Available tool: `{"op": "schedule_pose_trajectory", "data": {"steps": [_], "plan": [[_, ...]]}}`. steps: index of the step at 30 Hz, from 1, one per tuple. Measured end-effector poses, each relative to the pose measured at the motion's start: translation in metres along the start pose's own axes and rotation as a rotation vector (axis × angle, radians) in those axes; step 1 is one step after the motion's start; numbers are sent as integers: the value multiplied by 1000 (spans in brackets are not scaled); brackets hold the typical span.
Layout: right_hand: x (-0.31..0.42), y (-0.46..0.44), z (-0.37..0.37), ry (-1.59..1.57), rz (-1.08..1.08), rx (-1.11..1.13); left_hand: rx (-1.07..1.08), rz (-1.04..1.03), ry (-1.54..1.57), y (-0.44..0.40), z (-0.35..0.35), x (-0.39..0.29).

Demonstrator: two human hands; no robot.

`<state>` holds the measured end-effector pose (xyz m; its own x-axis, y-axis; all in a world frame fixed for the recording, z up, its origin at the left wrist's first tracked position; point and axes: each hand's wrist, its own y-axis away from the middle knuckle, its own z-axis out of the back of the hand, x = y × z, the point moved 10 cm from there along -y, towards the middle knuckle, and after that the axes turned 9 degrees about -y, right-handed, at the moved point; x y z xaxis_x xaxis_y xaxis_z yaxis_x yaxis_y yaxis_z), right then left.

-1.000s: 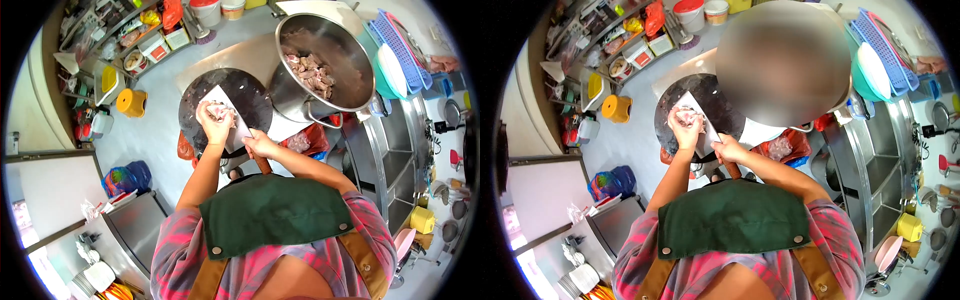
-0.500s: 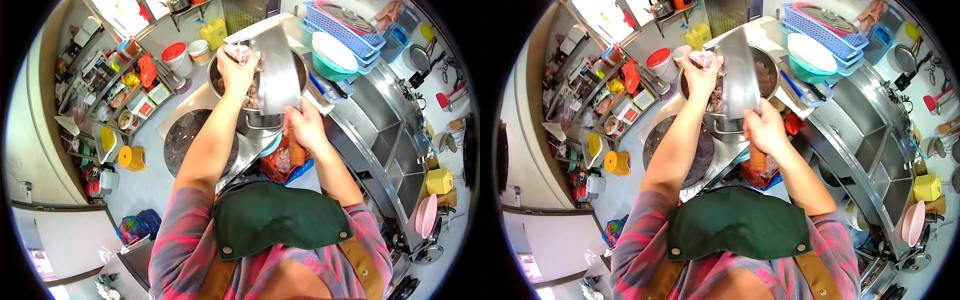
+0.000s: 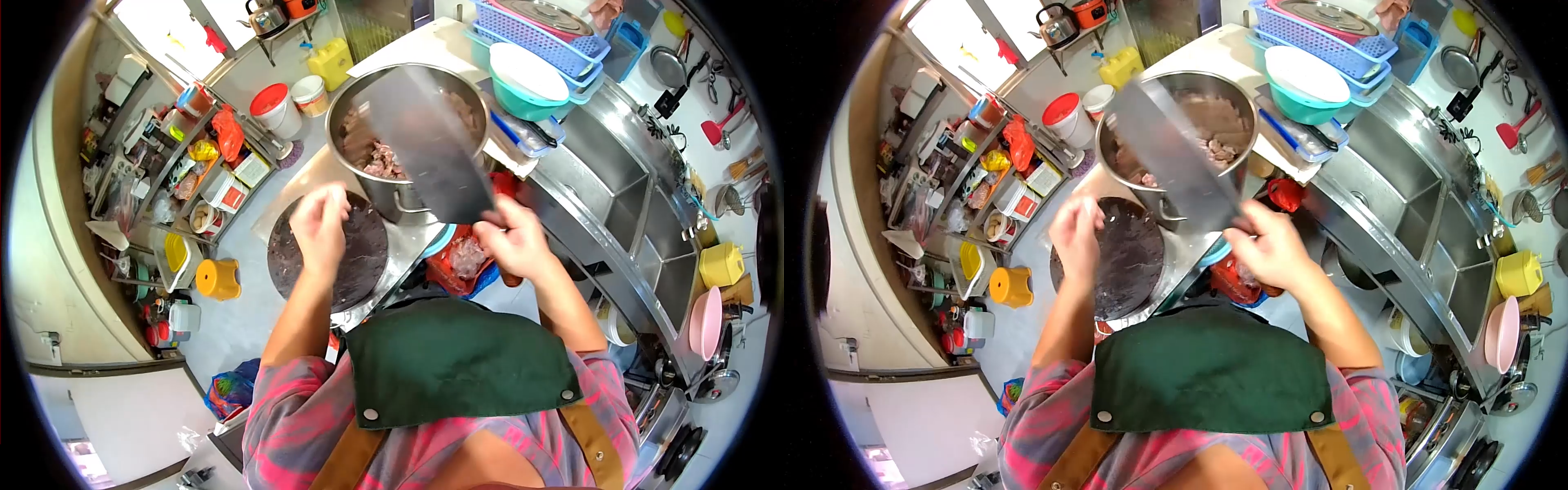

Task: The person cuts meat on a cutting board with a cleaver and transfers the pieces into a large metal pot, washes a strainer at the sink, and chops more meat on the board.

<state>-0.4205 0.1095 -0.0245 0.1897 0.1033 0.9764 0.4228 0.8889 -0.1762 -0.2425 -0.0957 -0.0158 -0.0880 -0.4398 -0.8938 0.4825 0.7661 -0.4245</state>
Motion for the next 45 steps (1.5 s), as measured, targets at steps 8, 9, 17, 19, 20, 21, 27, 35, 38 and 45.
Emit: {"op": "schedule_pose_trajectory", "data": {"steps": [8,9,17,19,20,21,27,35,38,45], "plan": [[-63,-48,-214,733,237,374,21,784,605,92,54,146],[-73,-47,-231,764,269,379,-43,905,507,101,68,172],[-147,-51,-228,524,25,362,-179,971,450,126,113,320],[-146,-45,-187,520,-110,225,-146,938,391,124,119,331],[-160,-37,-169,510,-198,169,-119,931,331,127,124,343],[-163,-29,-155,528,-282,138,-111,948,337,127,124,338],[-184,31,-129,533,-293,63,160,1074,23,124,131,341],[-198,45,-127,556,-234,217,-264,690,-267,138,233,301],[-230,54,-134,459,-289,298,-310,715,-681,206,285,289],[-246,80,-196,247,-263,513,-17,1395,-1170,518,362,275]]}}
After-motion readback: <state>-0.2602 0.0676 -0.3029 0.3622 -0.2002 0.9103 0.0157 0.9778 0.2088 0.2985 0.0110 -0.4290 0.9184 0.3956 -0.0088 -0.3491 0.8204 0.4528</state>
